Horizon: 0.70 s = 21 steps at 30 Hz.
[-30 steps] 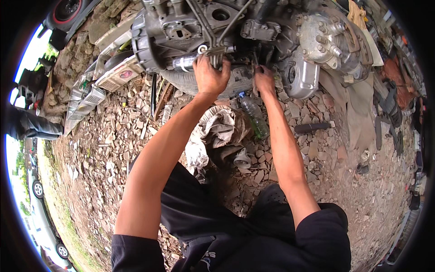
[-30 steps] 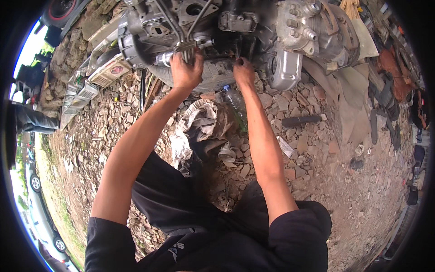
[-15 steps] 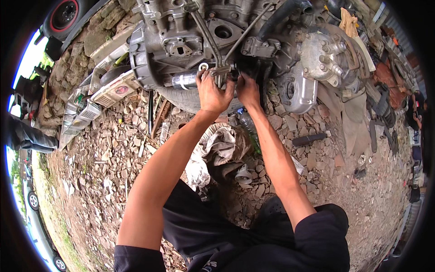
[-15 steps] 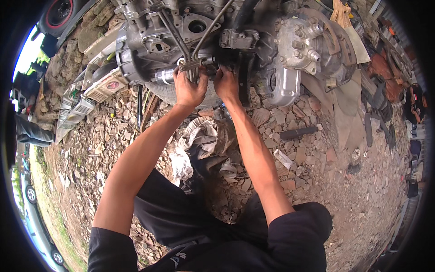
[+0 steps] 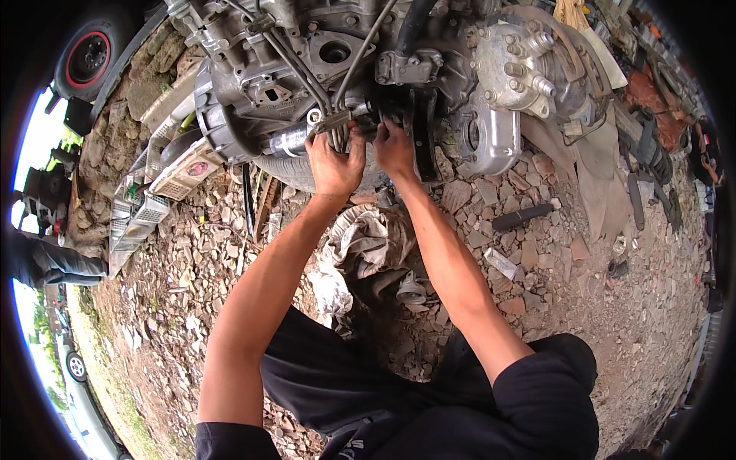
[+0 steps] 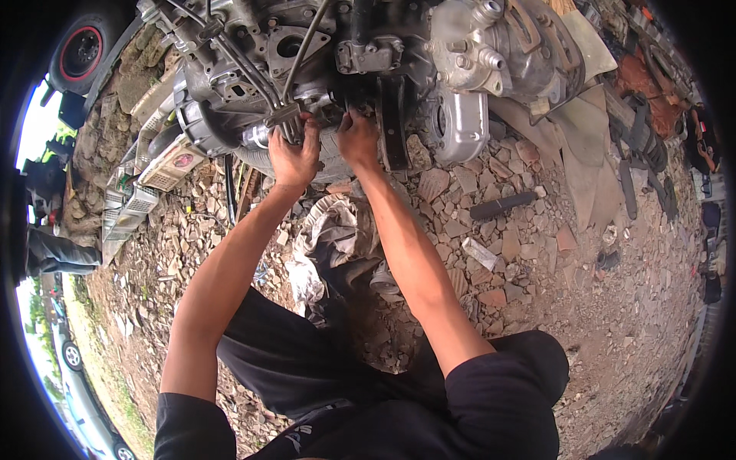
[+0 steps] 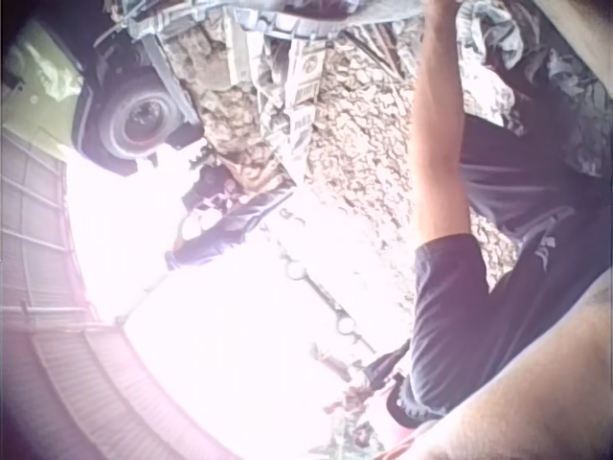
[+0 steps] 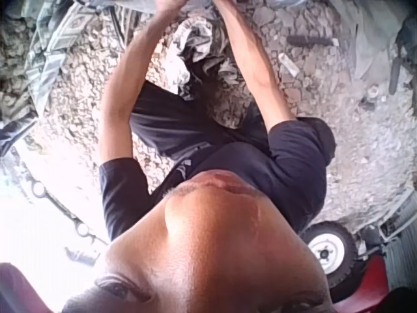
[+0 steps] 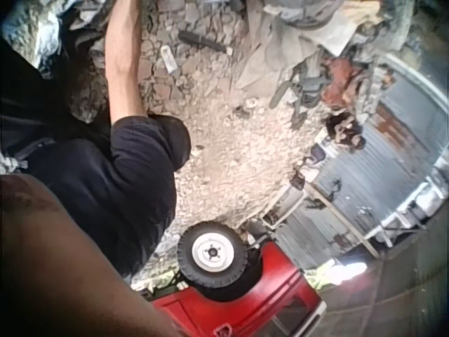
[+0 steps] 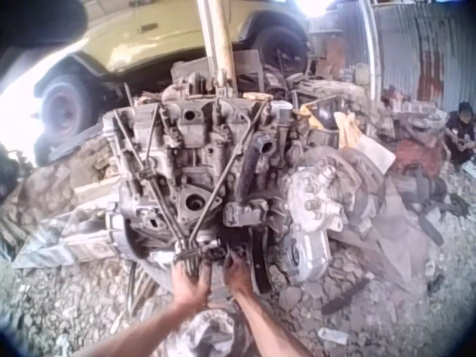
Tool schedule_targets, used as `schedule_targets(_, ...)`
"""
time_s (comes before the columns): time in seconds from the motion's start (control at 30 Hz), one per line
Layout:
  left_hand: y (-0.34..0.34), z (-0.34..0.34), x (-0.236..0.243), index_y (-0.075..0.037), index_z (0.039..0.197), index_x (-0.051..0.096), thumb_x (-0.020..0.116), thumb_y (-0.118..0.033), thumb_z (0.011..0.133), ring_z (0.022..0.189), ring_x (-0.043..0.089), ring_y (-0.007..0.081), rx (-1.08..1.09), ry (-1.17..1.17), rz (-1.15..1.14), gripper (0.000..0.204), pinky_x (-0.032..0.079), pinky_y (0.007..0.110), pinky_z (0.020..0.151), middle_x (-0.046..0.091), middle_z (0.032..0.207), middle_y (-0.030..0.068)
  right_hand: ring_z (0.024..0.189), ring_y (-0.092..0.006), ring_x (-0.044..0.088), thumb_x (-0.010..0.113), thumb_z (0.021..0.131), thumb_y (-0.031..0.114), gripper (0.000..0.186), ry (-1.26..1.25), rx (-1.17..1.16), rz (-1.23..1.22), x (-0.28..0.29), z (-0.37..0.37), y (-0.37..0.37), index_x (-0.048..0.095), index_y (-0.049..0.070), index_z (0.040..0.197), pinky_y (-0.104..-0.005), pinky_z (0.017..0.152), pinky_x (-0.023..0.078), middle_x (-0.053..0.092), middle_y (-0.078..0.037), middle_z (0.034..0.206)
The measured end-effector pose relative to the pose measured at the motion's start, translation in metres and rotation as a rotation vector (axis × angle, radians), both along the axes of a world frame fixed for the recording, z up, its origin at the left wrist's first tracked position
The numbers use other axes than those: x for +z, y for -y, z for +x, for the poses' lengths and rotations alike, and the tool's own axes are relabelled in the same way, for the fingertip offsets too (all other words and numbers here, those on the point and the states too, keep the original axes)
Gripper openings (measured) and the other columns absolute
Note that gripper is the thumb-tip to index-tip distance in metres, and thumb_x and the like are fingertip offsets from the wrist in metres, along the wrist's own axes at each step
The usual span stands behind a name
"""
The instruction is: The person wipes engine components with a cloth, applies liquid from a plastic bottle, and manipulates mechanical parts by hand while sitting on the ground.
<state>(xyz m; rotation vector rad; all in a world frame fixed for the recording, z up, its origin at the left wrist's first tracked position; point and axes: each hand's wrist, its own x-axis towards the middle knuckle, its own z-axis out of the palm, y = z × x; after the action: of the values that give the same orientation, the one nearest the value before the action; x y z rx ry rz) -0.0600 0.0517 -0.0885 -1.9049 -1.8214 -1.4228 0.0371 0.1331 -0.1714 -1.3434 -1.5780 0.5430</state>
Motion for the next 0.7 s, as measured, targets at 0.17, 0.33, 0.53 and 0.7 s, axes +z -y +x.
schedule_targets(0.17,0.016,-0.002,0.030,-0.005,0.101,0.065,0.065,-0.031,0.091,0.099,0.061,0.0186,-0.138,0.233,-0.482,0.028,0.048,0.037,0.085,0.068,0.101,0.0104,0.088,-0.0453,0.063,0.049,0.092,0.017,0.027,-0.065,-0.117,-0.022,-0.018,0.035,-0.012,0.065,0.001,0.107,-0.0505,0.079,0.051,0.066,-0.028,0.091)
schedule_targets(0.33,0.032,-0.020,0.059,0.000,0.118,0.059,0.059,-0.046,0.089,0.101,0.061,0.0214,-0.227,0.172,-0.620,0.054,0.047,0.036,0.089,0.065,0.108,0.0161,0.088,-0.0442,0.063,0.049,0.090,0.015,0.030,-0.040,-0.015,0.056,-0.014,0.034,-0.015,0.062,-0.002,0.110,-0.0507,0.081,0.051,0.066,-0.027,0.094)
schedule_targets(0.53,0.016,-0.018,0.046,0.004,0.126,0.053,0.018,-0.077,0.090,0.112,0.053,0.0270,-0.188,0.746,-0.310,0.095,0.042,0.041,0.097,0.059,0.118,0.0218,0.094,-0.0462,0.062,0.052,0.080,0.012,0.039,0.053,-0.127,-0.010,-0.038,0.022,-0.036,0.060,0.000,0.116,-0.0488,0.084,0.051,0.066,-0.026,0.101)
schedule_targets(0.7,0.017,0.000,0.036,0.001,0.112,0.061,0.038,-0.066,0.094,0.077,0.060,0.0143,-0.356,0.783,-0.293,0.073,0.050,0.031,0.064,0.067,0.085,0.0048,0.096,-0.0445,0.062,0.051,0.075,0.010,0.038,-0.211,-0.157,-0.254,-0.021,0.018,-0.038,0.065,0.005,0.110,-0.0456,0.087,0.050,0.067,-0.025,0.097)
